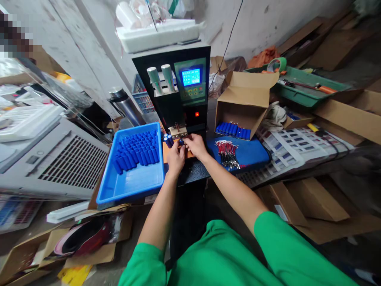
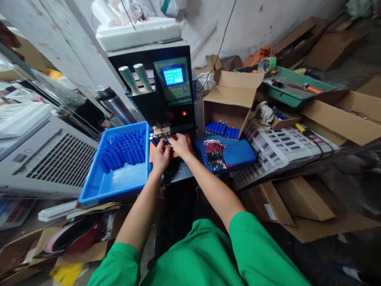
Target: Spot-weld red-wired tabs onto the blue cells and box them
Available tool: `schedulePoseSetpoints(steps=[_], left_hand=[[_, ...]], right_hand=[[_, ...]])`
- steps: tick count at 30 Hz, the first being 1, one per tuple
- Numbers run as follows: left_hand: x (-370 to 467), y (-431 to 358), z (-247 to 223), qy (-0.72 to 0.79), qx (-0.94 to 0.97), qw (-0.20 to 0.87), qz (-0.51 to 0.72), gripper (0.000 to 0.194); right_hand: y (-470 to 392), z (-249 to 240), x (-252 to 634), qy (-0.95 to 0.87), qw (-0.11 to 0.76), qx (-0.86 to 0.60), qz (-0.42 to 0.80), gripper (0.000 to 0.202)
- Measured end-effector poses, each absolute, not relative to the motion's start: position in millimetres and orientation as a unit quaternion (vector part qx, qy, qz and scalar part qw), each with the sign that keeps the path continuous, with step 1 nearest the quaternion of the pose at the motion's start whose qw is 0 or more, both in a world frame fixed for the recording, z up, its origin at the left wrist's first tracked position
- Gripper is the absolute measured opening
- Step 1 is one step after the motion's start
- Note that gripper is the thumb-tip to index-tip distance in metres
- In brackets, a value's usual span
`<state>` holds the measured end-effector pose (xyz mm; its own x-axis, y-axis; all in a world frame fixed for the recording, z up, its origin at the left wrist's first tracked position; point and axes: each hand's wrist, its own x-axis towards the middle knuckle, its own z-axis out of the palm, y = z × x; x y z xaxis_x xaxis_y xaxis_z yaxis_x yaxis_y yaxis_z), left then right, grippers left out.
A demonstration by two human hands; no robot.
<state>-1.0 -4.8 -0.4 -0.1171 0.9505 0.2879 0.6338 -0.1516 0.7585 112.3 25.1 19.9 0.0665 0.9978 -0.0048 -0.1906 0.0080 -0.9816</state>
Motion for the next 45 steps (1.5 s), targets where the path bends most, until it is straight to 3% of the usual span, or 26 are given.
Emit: schedulePoseSetpoints(steps=[26,45], left_hand=[[1.2,-5.7,2.3,0.653,0.632,0.186,0.373,0.033],[-1.5,-6.2,2.0,0.625,0.632,0.218,0.403,0.029]], right_hand=[[25.9,18.8,109.2,-0.449,0.571,-0.459,0.512,0.014],[22.2,15.1,110.0,-0.455,0.562,-0.455,0.52,0.033]])
